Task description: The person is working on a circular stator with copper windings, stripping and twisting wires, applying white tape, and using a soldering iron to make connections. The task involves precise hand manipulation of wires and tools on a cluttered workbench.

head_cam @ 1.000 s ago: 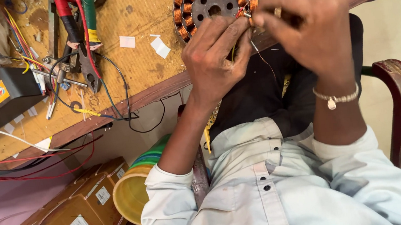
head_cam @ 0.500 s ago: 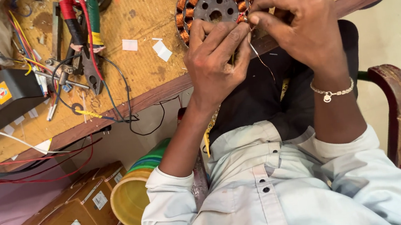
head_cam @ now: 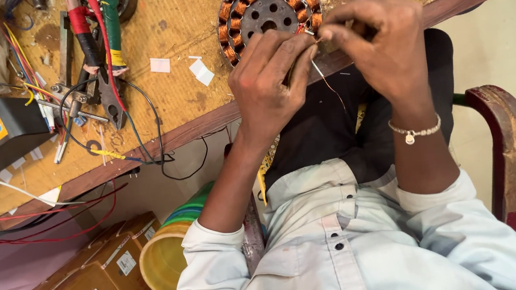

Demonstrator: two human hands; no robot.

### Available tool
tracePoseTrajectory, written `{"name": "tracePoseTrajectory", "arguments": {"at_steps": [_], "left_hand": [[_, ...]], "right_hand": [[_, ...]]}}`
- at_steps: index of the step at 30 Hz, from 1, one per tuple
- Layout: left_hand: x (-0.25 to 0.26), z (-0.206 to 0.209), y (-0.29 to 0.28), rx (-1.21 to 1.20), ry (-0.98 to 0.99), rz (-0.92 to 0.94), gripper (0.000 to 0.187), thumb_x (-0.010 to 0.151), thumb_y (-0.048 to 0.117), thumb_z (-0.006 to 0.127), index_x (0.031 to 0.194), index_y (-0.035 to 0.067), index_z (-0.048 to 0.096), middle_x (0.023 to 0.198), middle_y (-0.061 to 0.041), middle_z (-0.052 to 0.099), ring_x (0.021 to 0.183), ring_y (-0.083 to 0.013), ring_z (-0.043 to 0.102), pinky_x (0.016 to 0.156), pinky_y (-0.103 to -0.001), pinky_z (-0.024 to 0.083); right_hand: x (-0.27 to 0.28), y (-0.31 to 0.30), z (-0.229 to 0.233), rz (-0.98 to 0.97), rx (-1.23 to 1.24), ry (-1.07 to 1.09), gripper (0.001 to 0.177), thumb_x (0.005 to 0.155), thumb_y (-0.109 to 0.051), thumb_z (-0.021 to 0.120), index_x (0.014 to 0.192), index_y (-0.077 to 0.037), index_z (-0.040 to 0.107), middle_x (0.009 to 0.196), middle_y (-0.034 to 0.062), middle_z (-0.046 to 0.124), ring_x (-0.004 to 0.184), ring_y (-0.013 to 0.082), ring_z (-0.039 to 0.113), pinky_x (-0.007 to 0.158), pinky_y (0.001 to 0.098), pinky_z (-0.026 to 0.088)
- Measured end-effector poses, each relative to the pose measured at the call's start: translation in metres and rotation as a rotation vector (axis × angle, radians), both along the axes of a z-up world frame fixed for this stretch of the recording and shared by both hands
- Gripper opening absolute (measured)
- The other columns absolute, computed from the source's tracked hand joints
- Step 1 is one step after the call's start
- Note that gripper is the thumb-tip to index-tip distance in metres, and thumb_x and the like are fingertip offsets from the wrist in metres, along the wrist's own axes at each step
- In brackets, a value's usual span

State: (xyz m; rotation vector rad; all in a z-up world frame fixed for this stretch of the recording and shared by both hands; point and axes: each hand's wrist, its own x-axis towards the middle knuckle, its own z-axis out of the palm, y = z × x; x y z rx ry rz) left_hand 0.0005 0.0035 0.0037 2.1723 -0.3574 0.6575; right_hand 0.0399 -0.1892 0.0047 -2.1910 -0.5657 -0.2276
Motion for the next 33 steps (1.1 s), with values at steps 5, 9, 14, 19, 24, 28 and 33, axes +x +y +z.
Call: {"name": "tracePoseTrajectory", "arguments": {"at_steps": [5, 9, 14, 19, 24, 28, 33], "left_hand": [[0.002, -0.005, 0.000, 0.044, -0.046, 0.018, 0.020, 0.088, 0.008, 0.085, 0.105, 0.009, 0.075, 0.098, -0.001, 0.071, 0.085, -0.0158, 0.060, 0.066, -0.027, 0.052], [0.002, -0.006, -0.001, 0.064, -0.068, 0.007, 0.021, 0.085, 0.007, 0.086, 0.104, 0.009, 0.075, 0.096, 0.000, 0.071, 0.081, -0.0162, 0.053, 0.064, -0.028, 0.047], [-0.001, -0.001, -0.001, 0.056, -0.075, 0.042, 0.023, 0.086, 0.007, 0.086, 0.105, 0.011, 0.075, 0.100, 0.003, 0.071, 0.086, -0.0168, 0.053, 0.067, -0.027, 0.049], [-0.001, -0.006, 0.000, 0.077, -0.075, 0.027, 0.024, 0.085, 0.009, 0.087, 0.106, 0.011, 0.075, 0.100, 0.003, 0.071, 0.086, -0.0167, 0.053, 0.071, -0.029, 0.049], [-0.002, -0.004, 0.000, 0.099, -0.090, 0.037, 0.023, 0.087, 0.009, 0.088, 0.105, 0.012, 0.075, 0.099, 0.004, 0.070, 0.085, -0.0162, 0.051, 0.071, -0.030, 0.049], [-0.001, -0.005, -0.001, 0.078, -0.093, 0.040, 0.024, 0.086, 0.009, 0.086, 0.106, 0.011, 0.074, 0.100, 0.004, 0.070, 0.086, -0.0162, 0.052, 0.069, -0.029, 0.049], [0.000, -0.007, -0.001, 0.109, -0.087, 0.029, 0.023, 0.085, 0.007, 0.085, 0.105, 0.012, 0.074, 0.098, 0.006, 0.069, 0.085, -0.0157, 0.053, 0.066, -0.028, 0.050]], "right_hand": [[-0.020, -0.008, 0.007, 0.097, -0.060, -0.089, 0.014, 0.103, -0.014, 0.086, 0.101, -0.005, 0.076, 0.094, 0.0082, 0.074, 0.081, 0.0159, 0.071, 0.071, 0.0292, 0.055], [-0.003, -0.006, 0.010, 0.094, -0.108, -0.225, 0.008, 0.101, -0.008, 0.082, 0.102, -0.003, 0.076, 0.094, 0.0106, 0.073, 0.080, 0.0183, 0.071, 0.070, 0.0310, 0.056], [0.005, 0.004, 0.012, 0.117, -0.094, -0.144, 0.011, 0.102, -0.010, 0.083, 0.099, -0.002, 0.075, 0.094, 0.0119, 0.074, 0.073, 0.0175, 0.069, 0.059, 0.0291, 0.053], [-0.012, -0.008, 0.014, 0.156, -0.093, -0.172, 0.010, 0.099, -0.012, 0.080, 0.101, -0.003, 0.075, 0.093, 0.0116, 0.073, 0.076, 0.0185, 0.069, 0.062, 0.0294, 0.054], [0.006, -0.005, 0.007, 0.103, -0.114, -0.206, 0.012, 0.102, -0.014, 0.081, 0.101, -0.003, 0.077, 0.094, 0.0128, 0.074, 0.079, 0.0195, 0.070, 0.066, 0.0311, 0.054], [-0.005, -0.002, 0.009, 0.160, -0.068, -0.154, 0.012, 0.104, -0.015, 0.079, 0.101, -0.004, 0.075, 0.095, 0.0099, 0.073, 0.080, 0.0167, 0.070, 0.072, 0.0288, 0.055], [-0.003, -0.008, 0.013, 0.109, -0.115, -0.158, 0.013, 0.101, -0.013, 0.083, 0.098, -0.002, 0.078, 0.090, 0.0115, 0.074, 0.072, 0.0173, 0.068, 0.061, 0.0303, 0.052]]}}
